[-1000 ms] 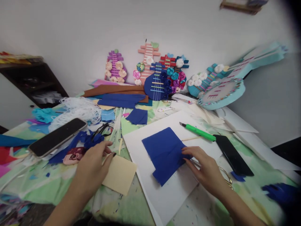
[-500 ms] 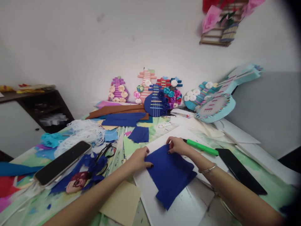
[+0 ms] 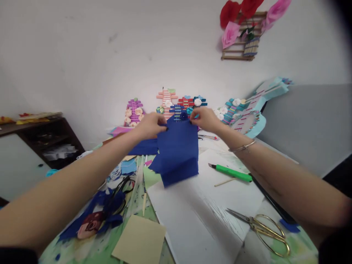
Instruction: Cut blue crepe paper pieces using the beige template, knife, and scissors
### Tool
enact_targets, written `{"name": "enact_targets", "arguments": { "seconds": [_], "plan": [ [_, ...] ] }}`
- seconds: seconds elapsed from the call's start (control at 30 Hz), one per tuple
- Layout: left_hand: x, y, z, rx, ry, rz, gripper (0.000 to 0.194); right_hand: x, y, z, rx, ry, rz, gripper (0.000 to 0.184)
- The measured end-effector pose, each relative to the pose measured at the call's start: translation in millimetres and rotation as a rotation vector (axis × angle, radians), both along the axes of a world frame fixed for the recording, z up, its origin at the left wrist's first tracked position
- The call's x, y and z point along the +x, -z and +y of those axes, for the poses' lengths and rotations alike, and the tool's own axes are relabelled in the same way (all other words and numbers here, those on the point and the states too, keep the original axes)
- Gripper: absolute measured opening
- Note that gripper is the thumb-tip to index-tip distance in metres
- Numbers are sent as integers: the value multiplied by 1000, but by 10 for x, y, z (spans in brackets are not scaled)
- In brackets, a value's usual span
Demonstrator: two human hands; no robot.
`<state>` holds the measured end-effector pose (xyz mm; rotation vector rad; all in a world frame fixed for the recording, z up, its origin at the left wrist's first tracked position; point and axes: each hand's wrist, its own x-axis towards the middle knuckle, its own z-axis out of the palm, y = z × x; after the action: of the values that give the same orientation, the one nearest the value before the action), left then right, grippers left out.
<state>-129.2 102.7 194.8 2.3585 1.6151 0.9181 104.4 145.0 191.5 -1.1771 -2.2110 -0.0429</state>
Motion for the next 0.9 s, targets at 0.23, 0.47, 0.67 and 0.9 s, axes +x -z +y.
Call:
{"name": "enact_targets", "arguments": {
  "seconds": [0.23,0.47,0.67,0.9],
  "plan": [
    [158,-592,-371,474,-44,106,10,127,-552,-390,307,-40,243,14],
    [334,-447,-589,464,35,61,6,325,-420,-578,288,-37,211,13],
    [372,-614,-398,316,-24,-68,10,399,-536,-434,198,-26,247,12],
    [300,-643,128,-65,-119,-330,11,170,-599,41,-222,-25,541,19]
  ]
}}
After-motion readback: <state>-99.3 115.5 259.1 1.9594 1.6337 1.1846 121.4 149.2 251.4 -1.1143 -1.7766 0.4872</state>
